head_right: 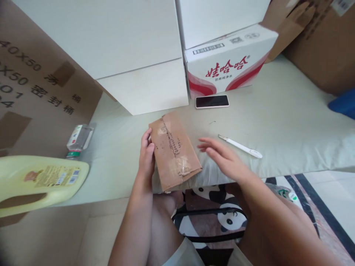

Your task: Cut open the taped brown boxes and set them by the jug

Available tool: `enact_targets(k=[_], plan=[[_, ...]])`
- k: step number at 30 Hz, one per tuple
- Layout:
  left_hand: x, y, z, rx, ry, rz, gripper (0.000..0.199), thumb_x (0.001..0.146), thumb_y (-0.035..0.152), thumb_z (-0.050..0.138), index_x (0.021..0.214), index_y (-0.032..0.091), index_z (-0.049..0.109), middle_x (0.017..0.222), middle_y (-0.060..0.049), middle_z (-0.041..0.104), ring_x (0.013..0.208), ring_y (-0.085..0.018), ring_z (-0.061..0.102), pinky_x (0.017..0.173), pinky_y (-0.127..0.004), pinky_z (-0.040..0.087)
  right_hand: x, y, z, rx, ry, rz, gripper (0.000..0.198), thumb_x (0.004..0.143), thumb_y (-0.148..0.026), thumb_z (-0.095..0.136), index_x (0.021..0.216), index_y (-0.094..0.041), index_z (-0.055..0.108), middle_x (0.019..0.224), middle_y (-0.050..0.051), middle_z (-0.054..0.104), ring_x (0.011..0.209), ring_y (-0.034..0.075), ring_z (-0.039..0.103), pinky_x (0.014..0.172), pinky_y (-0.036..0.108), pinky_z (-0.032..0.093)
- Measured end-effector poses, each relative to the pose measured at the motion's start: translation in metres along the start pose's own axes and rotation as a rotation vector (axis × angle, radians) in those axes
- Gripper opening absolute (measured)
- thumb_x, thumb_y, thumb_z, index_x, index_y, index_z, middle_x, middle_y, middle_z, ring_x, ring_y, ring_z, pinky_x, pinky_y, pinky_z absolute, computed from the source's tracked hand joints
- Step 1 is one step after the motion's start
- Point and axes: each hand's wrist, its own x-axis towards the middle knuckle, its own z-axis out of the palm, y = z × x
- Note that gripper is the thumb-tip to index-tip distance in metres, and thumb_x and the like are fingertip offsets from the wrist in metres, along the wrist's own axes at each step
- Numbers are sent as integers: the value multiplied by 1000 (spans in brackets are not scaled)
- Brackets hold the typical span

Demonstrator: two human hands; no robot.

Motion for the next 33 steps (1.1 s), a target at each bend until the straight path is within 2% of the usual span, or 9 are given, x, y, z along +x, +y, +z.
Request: enact_targets(k=[2,4,6,9,15,19,24,27,33], plan=[[1,1,0,-9,24,-18,67,89,70,62,145,34,53,161,-8,47,153,-32,42,128,-52,35,7,11,-7,-291,220,149,52,98,-48,49,135,-16,66,131,20,72,122,37,69,105,57,55],[1,4,0,-24,30,-38,69,87,71,63,144,34,53,161,-9,49,151,-33,44,126,-52,37,12,24,-13,-645,276,259,53,94,-43,57,138,-14,67,135,24,67,124,45,65,102,63,53],[1,6,0,-35,28,-60,71,86,72,64,143,33,52,161,-9,48,150,-33,45,124,-52,39,13,34,-16,-869,159,267,55,92,-35,60,143,-16,65,134,25,66,122,47,64,98,63,54],[1,10,1,-36,35,-98,73,82,74,67,141,33,54,163,-9,46,152,-34,43,125,-52,38,12,42,-13,-907,-31,168,54,92,-19,52,143,-22,67,122,19,70,112,38,70,92,52,57],[1,13,2,-66,14,-87,77,81,76,67,142,32,52,161,-11,49,149,-35,47,118,-51,46,13,31,3,-498,72,124,60,92,-27,54,152,-25,53,112,11,74,86,25,71,84,43,57],[1,14,1,-47,-10,-79,74,84,74,65,143,32,51,162,-11,47,149,-34,47,121,-50,43,13,16,4,-96,139,225,58,88,-36,61,144,-25,54,104,8,75,84,22,71,82,40,57],[0,13,0,-39,-16,-91,76,84,75,64,146,33,49,165,-10,44,149,-34,46,121,-50,43,4,-5,0,272,-260,375,34,87,-47,68,114,-26,67,87,1,74,74,18,67,66,31,53],[0,13,1,-41,-4,-94,75,84,75,65,145,34,50,165,-9,44,149,-33,47,122,-49,42,-2,-11,0,406,-339,333,27,88,-50,72,92,-23,70,74,0,68,58,13,58,52,26,45],[0,10,0,-17,-24,-91,74,87,75,61,147,35,47,167,-9,40,150,-33,45,122,-50,41,2,-2,2,656,-13,181,26,80,-41,80,101,-26,73,95,4,76,78,17,72,71,33,60]])
